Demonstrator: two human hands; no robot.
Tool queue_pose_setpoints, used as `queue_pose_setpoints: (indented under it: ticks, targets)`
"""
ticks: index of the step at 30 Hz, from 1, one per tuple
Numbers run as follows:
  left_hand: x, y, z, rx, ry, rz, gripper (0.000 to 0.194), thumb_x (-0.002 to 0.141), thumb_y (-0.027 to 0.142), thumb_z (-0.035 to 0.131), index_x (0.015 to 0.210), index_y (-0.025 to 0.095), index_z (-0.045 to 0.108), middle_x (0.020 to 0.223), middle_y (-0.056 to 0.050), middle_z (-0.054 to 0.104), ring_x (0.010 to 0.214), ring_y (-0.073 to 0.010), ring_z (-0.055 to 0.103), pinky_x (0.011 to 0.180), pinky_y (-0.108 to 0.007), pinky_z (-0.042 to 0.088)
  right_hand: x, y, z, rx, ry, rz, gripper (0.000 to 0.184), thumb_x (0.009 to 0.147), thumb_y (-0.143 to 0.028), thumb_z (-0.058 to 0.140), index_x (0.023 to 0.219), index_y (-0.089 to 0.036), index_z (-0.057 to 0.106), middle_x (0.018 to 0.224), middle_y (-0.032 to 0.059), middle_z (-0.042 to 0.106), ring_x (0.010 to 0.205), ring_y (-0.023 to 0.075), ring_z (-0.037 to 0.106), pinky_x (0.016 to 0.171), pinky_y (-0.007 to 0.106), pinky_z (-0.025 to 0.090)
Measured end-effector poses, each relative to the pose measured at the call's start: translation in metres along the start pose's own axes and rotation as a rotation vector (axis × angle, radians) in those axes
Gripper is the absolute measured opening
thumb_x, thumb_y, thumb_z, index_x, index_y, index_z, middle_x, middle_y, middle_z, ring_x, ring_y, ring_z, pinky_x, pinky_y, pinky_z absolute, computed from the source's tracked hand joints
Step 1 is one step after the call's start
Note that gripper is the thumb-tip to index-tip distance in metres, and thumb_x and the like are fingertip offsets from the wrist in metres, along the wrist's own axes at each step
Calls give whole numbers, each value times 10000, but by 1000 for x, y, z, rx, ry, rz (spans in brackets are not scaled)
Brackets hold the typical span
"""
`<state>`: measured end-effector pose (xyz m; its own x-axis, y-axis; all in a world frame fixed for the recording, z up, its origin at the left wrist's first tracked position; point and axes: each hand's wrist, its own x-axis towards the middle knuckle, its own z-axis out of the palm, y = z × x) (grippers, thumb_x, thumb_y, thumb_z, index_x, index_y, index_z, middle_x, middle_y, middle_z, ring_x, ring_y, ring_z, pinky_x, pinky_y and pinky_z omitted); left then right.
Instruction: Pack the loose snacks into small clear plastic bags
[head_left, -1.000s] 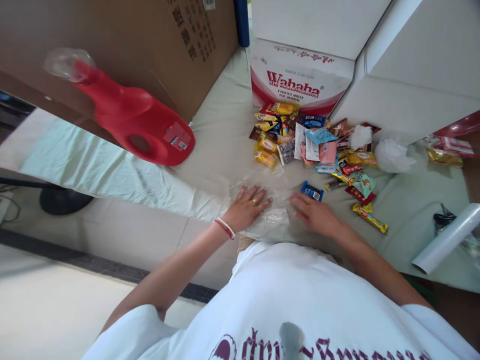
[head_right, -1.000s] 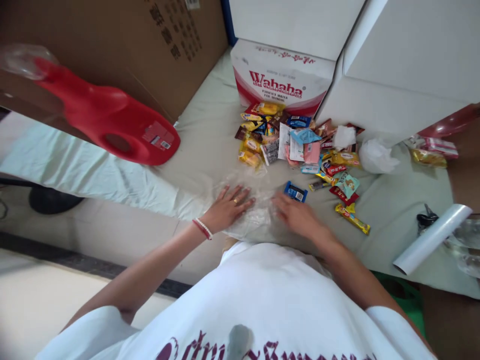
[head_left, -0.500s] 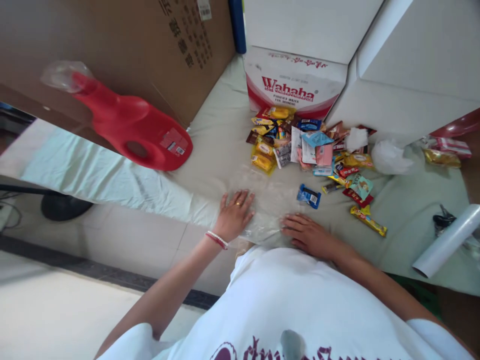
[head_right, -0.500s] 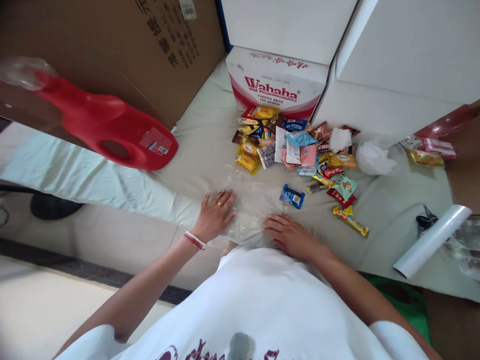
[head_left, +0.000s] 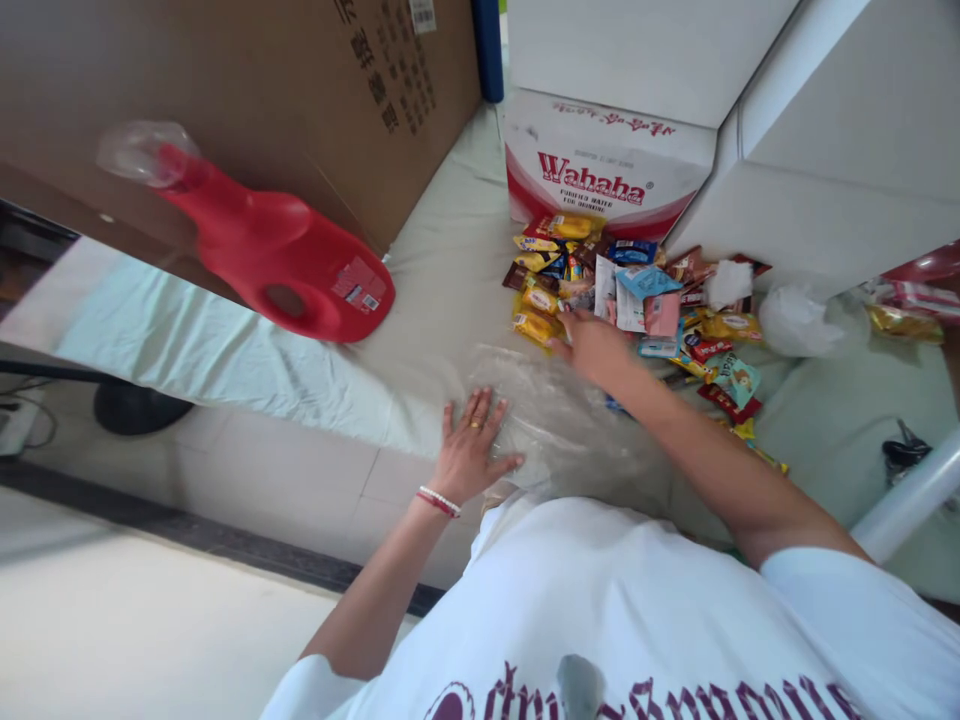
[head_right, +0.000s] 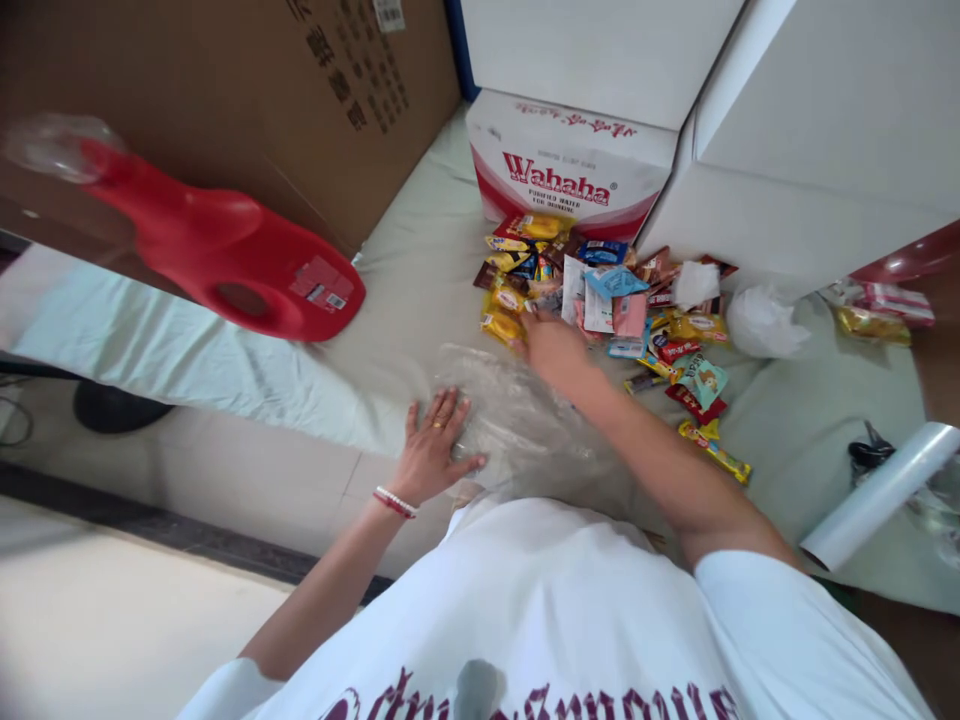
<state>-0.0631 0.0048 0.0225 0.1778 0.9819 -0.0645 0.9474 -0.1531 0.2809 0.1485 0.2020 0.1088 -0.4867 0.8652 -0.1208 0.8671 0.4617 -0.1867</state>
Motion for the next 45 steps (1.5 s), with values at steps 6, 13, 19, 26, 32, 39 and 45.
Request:
queue_pose_setpoints:
  ticks: [6, 13, 19, 26, 32, 39, 45]
  targets:
    - [-27, -15, 5, -17, -3, -38, 1109, 777, 748, 686, 1642, 203, 254, 1699, -238, 201, 1587, -409, 194, 1239, -702, 16, 36, -28, 7, -47, -71, -12, 387, 997, -295, 597, 1343, -122, 596, 1292, 192, 635, 1090, 302, 671, 847, 375, 549]
    - [-58, -25, -2, -50, 130, 162, 826, 848, 536, 731, 1577, 326, 405, 1693, -137, 301, 1605, -378, 135, 1266, -672, 31, -61, -24, -12, 2, -76, -322, 427, 985, -437, 612, 1351, -219, 588, 1199, 129, 660, 1031, 287, 654, 851, 387, 546]
    - [-68, -33, 12, -43, 13, 451, 586, 943, 87, 523, 1458, 365, 552, 1594, -84, 490, 1519, -237, 408, 1293, -572, 205, -122, -22, 51, 174, -167, -371, 569, 962, -318, 648, 1487, -170, 486, 1501, 204, 488, 1314, 316, 547, 1051, 464, 520]
    - [-57, -34, 2, -343, 75, 338, 273, 980, 196, 496, 1088, 258, 739, 1272, -94, 746, 1297, -212, 645, 1239, -519, 370, -201, 44, 68, 341, -133, -481, 239, 989, -307, 597, 1195, -262, 709, 1375, 132, 626, 1253, 288, 586, 1051, 525, 515]
    - [-16, -31, -40, -561, 15, 3, 426, 1017, 401, 409, 735, 209, 665, 842, -85, 730, 892, -205, 684, 848, -348, 563, -170, 50, 60, 761, -210, -286, 274, 1026, -422, 506, 949, -222, 675, 963, 77, 721, 902, 201, 681, 826, 360, 576]
    - [26, -32, -30, -154, 137, -414, 369, 861, 447, 639, 1114, 179, 668, 1125, -151, 668, 1117, -329, 601, 1010, -473, 495, -99, 47, 22, 183, -109, 102, 281, 1034, -334, 434, 1023, -168, 661, 833, 83, 701, 708, 192, 656, 671, 306, 526]
    - [27, -25, -21, -308, 287, -472, 782, 863, 504, 659, 1505, 144, 396, 1316, -192, 624, 1121, -302, 630, 1026, -477, 494, -39, -4, 16, -5, -90, -172, 260, 983, -278, 591, 1223, -200, 653, 1205, 144, 691, 1196, 291, 593, 952, 384, 510]
